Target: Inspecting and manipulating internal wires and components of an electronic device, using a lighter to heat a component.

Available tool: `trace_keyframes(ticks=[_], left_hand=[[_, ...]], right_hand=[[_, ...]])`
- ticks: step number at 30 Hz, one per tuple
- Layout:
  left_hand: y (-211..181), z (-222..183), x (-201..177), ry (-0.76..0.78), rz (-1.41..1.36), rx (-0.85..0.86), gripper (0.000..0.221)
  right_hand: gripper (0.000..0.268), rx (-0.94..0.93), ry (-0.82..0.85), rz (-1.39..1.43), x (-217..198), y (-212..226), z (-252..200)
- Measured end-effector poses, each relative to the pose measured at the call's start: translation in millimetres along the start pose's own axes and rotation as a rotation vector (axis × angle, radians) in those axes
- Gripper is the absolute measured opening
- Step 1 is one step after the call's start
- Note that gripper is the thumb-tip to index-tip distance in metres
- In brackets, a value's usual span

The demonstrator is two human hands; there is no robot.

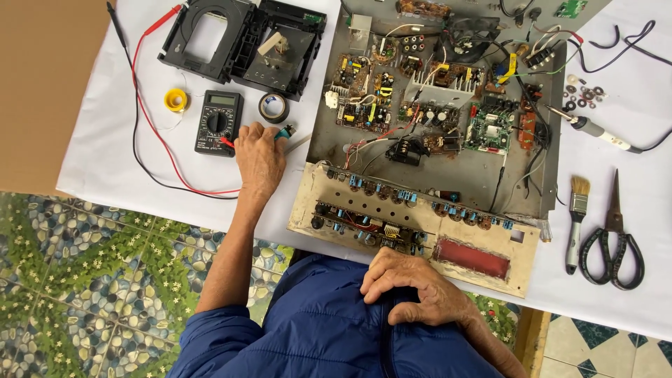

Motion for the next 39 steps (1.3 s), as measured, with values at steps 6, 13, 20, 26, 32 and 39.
trace_keyframes(ticks=[6, 13, 20, 26, 32, 39], left_hand=[[0.6, 0.5, 6.5, 0.066, -0.054, -0.037, 0.022], [-8.9, 4.1, -5.5, 0.059, -0.145, -0.033, 0.015], [-19.9, 8.5, -15.7, 0.083, -0.237, -0.055, 0.017], [-25.3, 13.5, -31.1, 0.045, -0.352, -0.059, 0.032], [-42.5, 14.4, -54.1, -0.07, -0.495, 0.051, 0.03], [-29.0, 6.9, -39.8, 0.017, -0.315, 0.067, 0.023]], right_hand=[[0.041, -0.01, -0.011, 0.037, 0.5, -3.6, -0.1], [0.043, 0.018, 0.036, 0.038, 7.0, -5.9, 9.4], [0.048, 0.051, 0.243, 0.053, 37.5, -21.9, 25.3], [0.041, 0.044, 0.302, -0.038, 48.4, -45.3, 29.6], [0.028, 0.03, 0.303, -0.123, 59.7, -54.8, 39.8], [0.03, -0.099, 0.139, -0.196, 22.6, -11.0, 28.9]])
Point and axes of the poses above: each hand's wrist, its own z-axis towards the middle knuckle, its own x-axis out of the palm, y = z × x, the point moved 7 cm from there along z, towards the middle knuckle, and after that the axes turned 2 degrees about y, right-handed, at the moved point
